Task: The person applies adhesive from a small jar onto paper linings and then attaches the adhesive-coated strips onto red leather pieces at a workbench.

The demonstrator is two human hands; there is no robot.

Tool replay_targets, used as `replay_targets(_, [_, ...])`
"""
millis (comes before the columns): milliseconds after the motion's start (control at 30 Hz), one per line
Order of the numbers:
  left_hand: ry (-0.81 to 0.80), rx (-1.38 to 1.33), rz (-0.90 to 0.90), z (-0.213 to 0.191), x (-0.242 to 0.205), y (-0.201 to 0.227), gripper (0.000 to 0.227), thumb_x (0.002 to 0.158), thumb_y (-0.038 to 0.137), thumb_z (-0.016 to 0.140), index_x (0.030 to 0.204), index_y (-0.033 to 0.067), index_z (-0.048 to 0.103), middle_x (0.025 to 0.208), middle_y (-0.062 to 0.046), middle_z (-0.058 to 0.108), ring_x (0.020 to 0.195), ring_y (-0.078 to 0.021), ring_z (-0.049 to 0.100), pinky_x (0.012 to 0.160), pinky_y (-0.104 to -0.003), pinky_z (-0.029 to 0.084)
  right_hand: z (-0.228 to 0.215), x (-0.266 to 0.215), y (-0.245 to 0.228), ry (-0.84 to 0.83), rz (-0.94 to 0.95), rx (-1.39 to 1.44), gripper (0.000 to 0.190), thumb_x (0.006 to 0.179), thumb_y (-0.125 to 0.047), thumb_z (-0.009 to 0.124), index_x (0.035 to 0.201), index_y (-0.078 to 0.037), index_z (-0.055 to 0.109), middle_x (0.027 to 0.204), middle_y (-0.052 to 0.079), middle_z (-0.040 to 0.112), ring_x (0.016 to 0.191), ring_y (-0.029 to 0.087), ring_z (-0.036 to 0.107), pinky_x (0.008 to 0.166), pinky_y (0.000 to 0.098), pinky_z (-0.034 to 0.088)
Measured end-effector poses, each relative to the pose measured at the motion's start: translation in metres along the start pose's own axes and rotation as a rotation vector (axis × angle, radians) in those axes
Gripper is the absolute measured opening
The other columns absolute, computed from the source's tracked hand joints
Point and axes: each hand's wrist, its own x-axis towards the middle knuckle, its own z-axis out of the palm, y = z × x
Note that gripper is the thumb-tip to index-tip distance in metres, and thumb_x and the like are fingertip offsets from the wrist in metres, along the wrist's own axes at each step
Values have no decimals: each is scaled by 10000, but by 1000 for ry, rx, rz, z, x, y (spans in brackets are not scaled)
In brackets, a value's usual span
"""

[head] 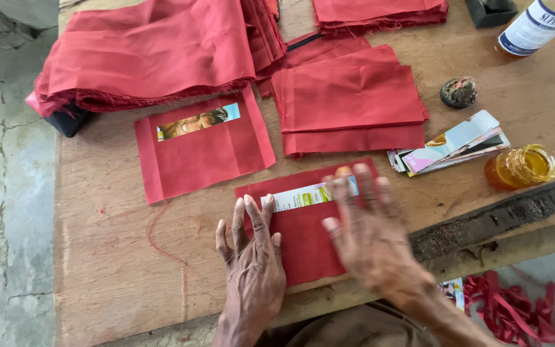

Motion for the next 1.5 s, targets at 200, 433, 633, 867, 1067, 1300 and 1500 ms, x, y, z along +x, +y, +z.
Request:
replay_targets(200, [-378,229,121,14,28,44,838,986,184,465,1607,-81,-31,1713,-44,207,1583,-357,-4,1249,-535,-22,-8,-17,41,69,91,142,648,1047,-295,377,1612,-41,185,1666,259,145,1568,371,43,1256,485,22])
replay_targets(433, [-255,-134,-59,16,25,26,803,1038,313,481,1611,45,-12,1679,-178,72,1553,-332,-64,1208,-541,-70,-10,-28,47,-43,132,111,679,1028,-280,412,1614,-52,154,1674,247,158,1551,372,71,1229,499,34])
replay_targets(633, [153,55,-252,-3,22,-38,600,945,310,665,1410,-13,466,1386,-235,485,1264,-353,423,1065,-459,361,-14,-39,67,128,239,109,869,942,-402,537,1583,41,153,1618,284,235,1510,430,128,1197,551,156])
replay_targets(867, [189,-188,-228,-5,29,-30,124,982,144,650,1052,60,592,1072,-118,623,1021,-294,581,947,-435,480,-33,-38,88,360,440,134,646,1059,-157,632,1614,-4,339,1284,166,651,1188,302,646,996,420,571])
replay_targets(1067, [265,-544,-176,-8,30,-11,539,992,136,677,1401,-14,359,1359,-283,550,1099,-330,649,932,-507,535,-57,-17,70,382,133,7,710,862,-95,670,1478,108,380,1274,304,638,1100,343,654,889,405,590])
replay_targets(1300, [297,-633,-36,-45,25,24,576,954,38,717,1444,36,413,1011,-142,784,918,-242,820,818,-359,648,-95,25,26,177,-226,312,916,744,-315,815,1523,-74,398,1459,203,575,1299,353,567,1059,463,495])
replay_targets(1500, [315,-573,130,-93,22,45,649,914,29,778,1455,27,420,1051,-104,802,997,-225,832,938,-368,624,-120,58,1,-259,-184,522,965,707,-240,859,1543,-207,377,1091,101,756,976,291,720,851,412,570])
